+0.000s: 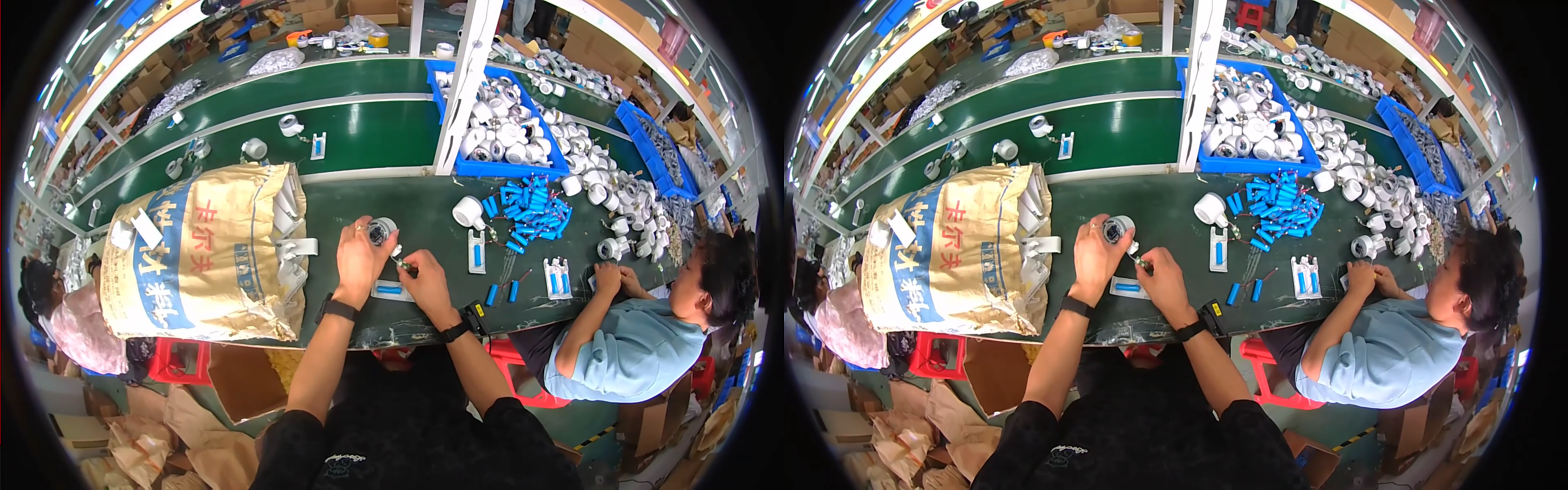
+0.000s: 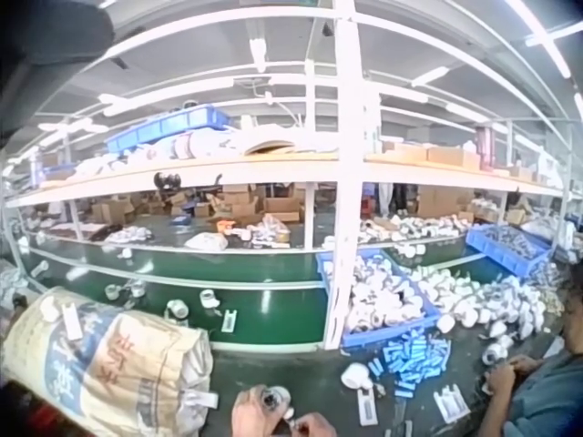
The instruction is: The person assembles electronic devices by hand, placing batteries into plastic housings, attaching circuit boards, and fitting the components into spherical camera bodies. They then apply adhesive strips to the housing covers and press them onto the units before setting the completed cameras aside.
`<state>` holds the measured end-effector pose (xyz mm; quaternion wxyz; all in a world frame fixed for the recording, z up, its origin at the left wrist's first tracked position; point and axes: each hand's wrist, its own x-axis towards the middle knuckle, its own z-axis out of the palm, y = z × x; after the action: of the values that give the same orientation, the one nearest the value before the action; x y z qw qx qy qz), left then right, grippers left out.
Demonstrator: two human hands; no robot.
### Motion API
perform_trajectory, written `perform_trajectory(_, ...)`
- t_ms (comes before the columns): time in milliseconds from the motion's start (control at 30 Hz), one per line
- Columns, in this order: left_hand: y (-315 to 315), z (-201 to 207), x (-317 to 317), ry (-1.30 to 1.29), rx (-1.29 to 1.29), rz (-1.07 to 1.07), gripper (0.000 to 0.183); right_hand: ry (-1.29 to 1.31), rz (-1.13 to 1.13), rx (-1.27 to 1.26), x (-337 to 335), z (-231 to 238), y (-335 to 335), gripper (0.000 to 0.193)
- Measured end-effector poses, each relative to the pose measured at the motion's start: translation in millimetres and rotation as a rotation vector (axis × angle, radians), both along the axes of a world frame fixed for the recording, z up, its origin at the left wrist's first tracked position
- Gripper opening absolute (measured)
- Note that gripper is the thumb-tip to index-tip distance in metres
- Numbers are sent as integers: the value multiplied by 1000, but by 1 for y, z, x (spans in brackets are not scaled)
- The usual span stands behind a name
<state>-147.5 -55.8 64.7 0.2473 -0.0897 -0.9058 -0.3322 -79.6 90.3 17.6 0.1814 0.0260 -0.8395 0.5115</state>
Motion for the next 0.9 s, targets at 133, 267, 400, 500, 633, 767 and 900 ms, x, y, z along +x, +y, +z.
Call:
perform_trajectory(133,3,6,-5,9,-14,-23,54,-27,2,15,-2,2,2,26)
perform_trajectory(267,3,30,-34,46,-36,-28,54,80,-59,50,8,21,7,45)
perform_trajectory(400,8,62,-105,127,-83,-24,54,36,-60,120,40,16,23,51)
perform_trajectory(500,17,74,-171,80,-197,14,55,7,-34,181,63,13,21,48)
perform_trajectory(633,14,71,-266,30,-290,86,56,4,-25,223,66,11,18,48)
perform_trajectory(767,-3,37,-359,-17,-369,187,57,-42,-45,179,60,12,16,47)
perform_trajectory(900,-7,3,-403,-131,-361,252,59,-83,-39,184,59,14,19,44)
